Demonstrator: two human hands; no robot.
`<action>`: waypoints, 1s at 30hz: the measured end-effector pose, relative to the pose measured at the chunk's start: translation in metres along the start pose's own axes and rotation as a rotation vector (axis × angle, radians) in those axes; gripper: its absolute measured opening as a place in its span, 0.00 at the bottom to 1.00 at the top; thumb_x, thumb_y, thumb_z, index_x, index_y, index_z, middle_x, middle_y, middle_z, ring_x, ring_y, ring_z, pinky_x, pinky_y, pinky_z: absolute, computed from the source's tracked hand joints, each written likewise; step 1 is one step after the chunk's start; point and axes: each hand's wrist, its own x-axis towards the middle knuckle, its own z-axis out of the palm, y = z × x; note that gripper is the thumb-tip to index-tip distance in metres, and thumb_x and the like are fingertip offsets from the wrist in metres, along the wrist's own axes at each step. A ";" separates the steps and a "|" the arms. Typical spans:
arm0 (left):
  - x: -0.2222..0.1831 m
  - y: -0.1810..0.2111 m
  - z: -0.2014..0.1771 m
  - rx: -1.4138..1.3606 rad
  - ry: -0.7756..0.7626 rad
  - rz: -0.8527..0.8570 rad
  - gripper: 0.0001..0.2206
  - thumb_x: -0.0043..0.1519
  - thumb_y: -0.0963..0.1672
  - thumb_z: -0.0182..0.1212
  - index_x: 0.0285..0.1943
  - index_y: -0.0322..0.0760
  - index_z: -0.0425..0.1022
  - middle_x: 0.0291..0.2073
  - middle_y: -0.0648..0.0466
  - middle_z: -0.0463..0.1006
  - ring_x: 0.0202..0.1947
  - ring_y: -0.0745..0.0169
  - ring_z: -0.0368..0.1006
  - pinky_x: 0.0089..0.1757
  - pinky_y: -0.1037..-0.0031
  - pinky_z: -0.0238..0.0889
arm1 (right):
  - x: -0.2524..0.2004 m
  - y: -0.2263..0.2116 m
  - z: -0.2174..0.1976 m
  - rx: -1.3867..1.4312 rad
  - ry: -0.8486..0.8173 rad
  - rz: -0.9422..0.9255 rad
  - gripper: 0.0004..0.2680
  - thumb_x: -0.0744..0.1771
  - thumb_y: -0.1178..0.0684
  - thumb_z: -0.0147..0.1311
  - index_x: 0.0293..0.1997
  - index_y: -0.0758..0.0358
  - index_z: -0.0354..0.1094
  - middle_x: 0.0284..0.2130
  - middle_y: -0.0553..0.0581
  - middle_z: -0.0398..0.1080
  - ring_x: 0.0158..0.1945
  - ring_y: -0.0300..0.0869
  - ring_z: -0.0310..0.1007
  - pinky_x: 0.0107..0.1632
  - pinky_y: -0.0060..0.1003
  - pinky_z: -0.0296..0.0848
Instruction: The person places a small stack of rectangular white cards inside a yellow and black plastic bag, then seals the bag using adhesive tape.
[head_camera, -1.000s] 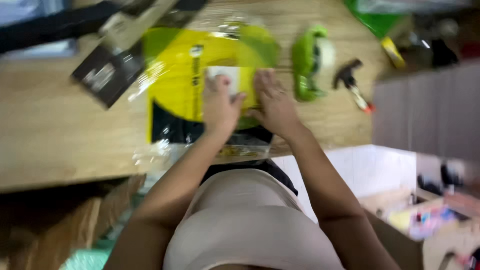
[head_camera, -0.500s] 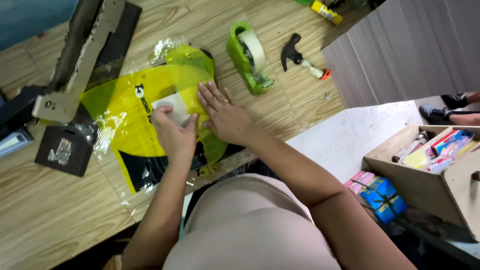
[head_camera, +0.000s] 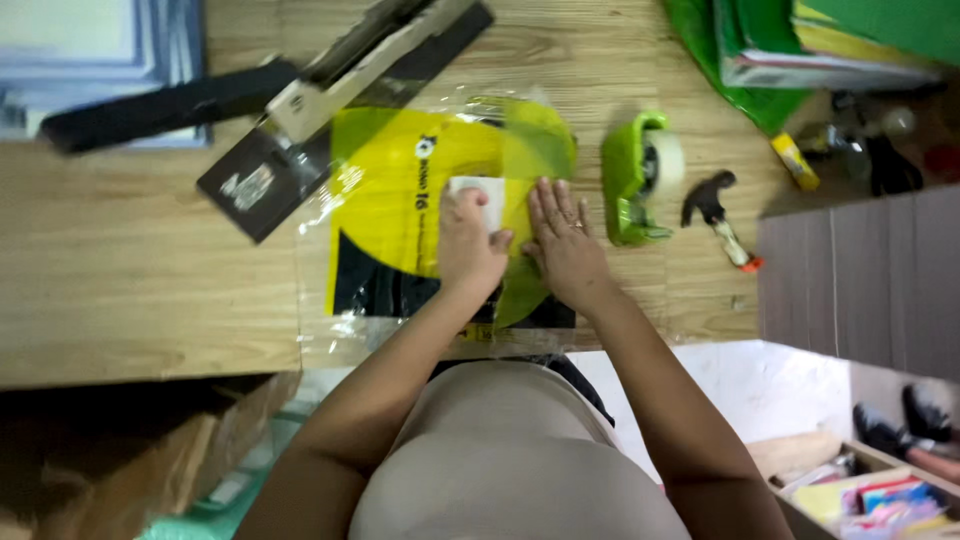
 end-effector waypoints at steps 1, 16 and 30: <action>-0.002 0.006 -0.003 0.000 0.016 -0.018 0.29 0.51 0.44 0.76 0.54 0.45 0.56 0.63 0.32 0.58 0.61 0.23 0.66 0.58 0.52 0.64 | 0.001 -0.005 -0.001 -0.005 -0.008 -0.022 0.29 0.72 0.39 0.41 0.81 0.62 0.34 0.79 0.61 0.28 0.80 0.55 0.22 0.76 0.57 0.30; 0.013 -0.116 -0.108 0.367 0.267 -0.562 0.27 0.58 0.52 0.71 0.59 0.40 0.61 0.57 0.36 0.69 0.56 0.31 0.71 0.53 0.50 0.68 | 0.027 0.000 -0.004 -0.345 -0.116 -0.110 0.33 0.68 0.39 0.47 0.78 0.71 0.38 0.76 0.74 0.39 0.78 0.63 0.38 0.73 0.53 0.53; 0.007 -0.061 -0.198 0.348 -0.313 -0.159 0.16 0.61 0.50 0.48 0.37 0.44 0.83 0.35 0.43 0.84 0.44 0.32 0.78 0.48 0.46 0.69 | 0.027 0.010 -0.001 -0.026 0.011 -0.227 0.31 0.67 0.47 0.53 0.76 0.77 0.41 0.75 0.78 0.40 0.78 0.67 0.34 0.76 0.55 0.43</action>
